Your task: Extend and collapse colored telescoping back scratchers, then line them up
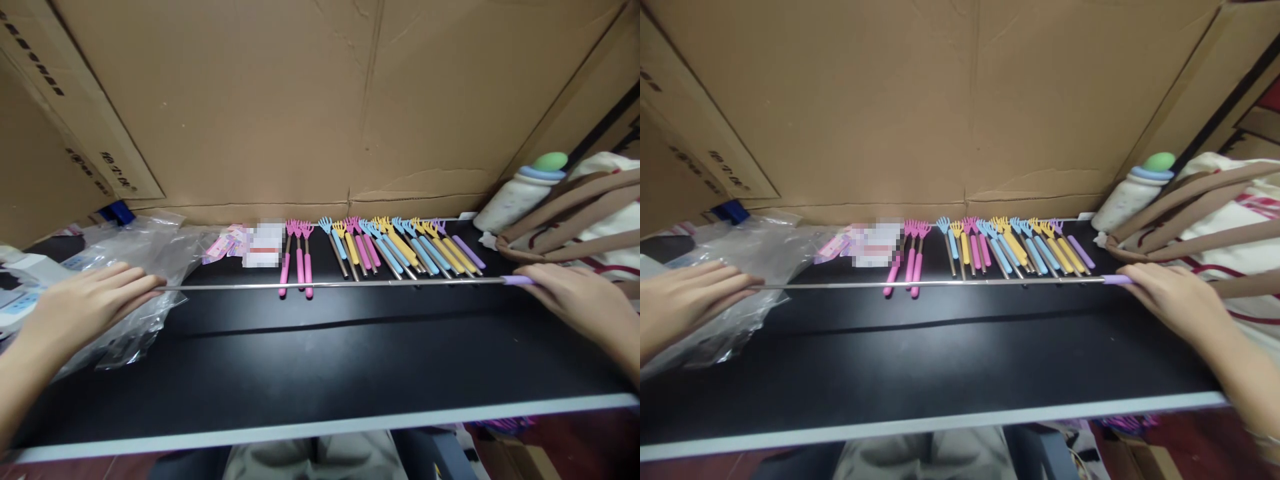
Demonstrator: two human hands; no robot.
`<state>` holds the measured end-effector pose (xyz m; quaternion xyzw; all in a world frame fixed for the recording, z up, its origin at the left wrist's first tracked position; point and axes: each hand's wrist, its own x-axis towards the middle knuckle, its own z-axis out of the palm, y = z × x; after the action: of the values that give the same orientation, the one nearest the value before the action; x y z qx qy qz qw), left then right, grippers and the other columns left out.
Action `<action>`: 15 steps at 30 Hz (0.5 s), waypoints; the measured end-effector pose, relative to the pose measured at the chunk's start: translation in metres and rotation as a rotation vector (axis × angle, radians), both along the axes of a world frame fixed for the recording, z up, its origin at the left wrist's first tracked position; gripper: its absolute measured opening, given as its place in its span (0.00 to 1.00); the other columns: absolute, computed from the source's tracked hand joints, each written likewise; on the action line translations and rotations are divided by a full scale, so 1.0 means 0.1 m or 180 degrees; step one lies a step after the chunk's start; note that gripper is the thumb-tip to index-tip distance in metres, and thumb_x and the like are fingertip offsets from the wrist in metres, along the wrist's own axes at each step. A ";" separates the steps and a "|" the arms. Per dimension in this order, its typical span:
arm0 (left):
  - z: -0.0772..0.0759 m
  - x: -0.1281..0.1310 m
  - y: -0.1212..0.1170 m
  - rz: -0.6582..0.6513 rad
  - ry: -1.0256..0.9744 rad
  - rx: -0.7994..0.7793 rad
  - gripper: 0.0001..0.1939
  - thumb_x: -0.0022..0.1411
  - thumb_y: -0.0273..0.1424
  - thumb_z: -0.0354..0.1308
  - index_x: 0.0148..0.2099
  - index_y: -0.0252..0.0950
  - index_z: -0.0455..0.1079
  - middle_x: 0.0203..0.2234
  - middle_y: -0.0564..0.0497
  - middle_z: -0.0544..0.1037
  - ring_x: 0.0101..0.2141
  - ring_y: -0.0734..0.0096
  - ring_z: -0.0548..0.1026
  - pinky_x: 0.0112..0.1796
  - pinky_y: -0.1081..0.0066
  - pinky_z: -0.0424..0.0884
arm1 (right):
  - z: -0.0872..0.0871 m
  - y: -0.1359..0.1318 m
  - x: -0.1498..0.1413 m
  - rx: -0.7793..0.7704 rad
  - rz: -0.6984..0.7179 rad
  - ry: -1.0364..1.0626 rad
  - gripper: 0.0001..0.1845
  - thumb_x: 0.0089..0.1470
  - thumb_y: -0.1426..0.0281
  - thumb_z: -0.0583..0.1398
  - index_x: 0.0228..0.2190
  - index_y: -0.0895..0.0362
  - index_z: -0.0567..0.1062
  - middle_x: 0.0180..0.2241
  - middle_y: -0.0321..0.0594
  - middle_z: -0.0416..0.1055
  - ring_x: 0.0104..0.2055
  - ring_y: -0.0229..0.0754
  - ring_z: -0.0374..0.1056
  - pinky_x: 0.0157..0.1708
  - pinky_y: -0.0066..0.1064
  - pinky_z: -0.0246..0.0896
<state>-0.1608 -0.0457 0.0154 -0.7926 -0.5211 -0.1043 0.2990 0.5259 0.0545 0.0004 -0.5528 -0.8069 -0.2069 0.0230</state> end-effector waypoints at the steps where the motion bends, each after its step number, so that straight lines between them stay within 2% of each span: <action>1: -0.01 -0.01 -0.01 -0.0064 0.0161 0.0037 0.21 0.67 0.41 0.39 0.35 0.39 0.72 0.27 0.51 0.76 0.32 0.66 0.71 0.34 0.70 0.61 | 0.00 0.00 0.00 -0.0022 -0.0033 0.0009 0.09 0.55 0.64 0.54 0.36 0.54 0.71 0.40 0.53 0.73 0.41 0.48 0.67 0.40 0.34 0.56; 3: -0.04 -0.01 -0.03 -0.0170 0.0581 0.0136 0.23 0.68 0.38 0.36 0.35 0.38 0.71 0.27 0.49 0.76 0.32 0.65 0.71 0.35 0.70 0.61 | 0.02 0.00 -0.02 -0.0087 -0.0079 0.0048 0.09 0.56 0.64 0.53 0.35 0.54 0.70 0.39 0.53 0.72 0.40 0.47 0.67 0.39 0.33 0.56; 7: -0.03 -0.05 -0.04 -0.0078 0.0703 0.0391 0.25 0.69 0.37 0.33 0.33 0.39 0.70 0.25 0.51 0.75 0.30 0.67 0.71 0.33 0.72 0.61 | 0.09 0.01 -0.09 -0.0073 -0.0099 0.0034 0.09 0.56 0.65 0.52 0.34 0.55 0.69 0.36 0.52 0.71 0.37 0.46 0.67 0.36 0.32 0.56; 10: 0.00 -0.01 -0.02 -0.0200 0.0702 0.0467 0.21 0.68 0.38 0.37 0.33 0.39 0.70 0.25 0.52 0.76 0.30 0.69 0.71 0.31 0.73 0.59 | 0.14 -0.01 -0.23 0.0160 -0.0036 -0.0089 0.09 0.57 0.66 0.50 0.33 0.55 0.68 0.34 0.50 0.72 0.34 0.45 0.66 0.34 0.32 0.55; 12: 0.02 0.14 0.01 -0.0311 0.0750 0.0514 0.17 0.68 0.37 0.42 0.34 0.39 0.70 0.25 0.54 0.76 0.29 0.71 0.71 0.29 0.73 0.58 | 0.16 -0.05 -0.46 0.0372 0.0272 -0.0179 0.11 0.59 0.66 0.49 0.32 0.55 0.69 0.32 0.48 0.72 0.32 0.44 0.66 0.32 0.32 0.55; 15: 0.03 0.57 0.06 -0.0342 0.0844 0.0477 0.13 0.67 0.37 0.45 0.36 0.41 0.69 0.26 0.57 0.75 0.29 0.73 0.70 0.29 0.74 0.57 | 0.16 -0.17 -0.98 0.0766 0.0975 -0.0238 0.17 0.61 0.63 0.46 0.29 0.56 0.69 0.28 0.43 0.72 0.28 0.41 0.66 0.28 0.30 0.53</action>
<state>-0.1041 -0.0393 0.0182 -0.8016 -0.4248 -0.0532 0.4174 0.4279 0.0380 0.0162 -0.4087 -0.8513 -0.3163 0.0902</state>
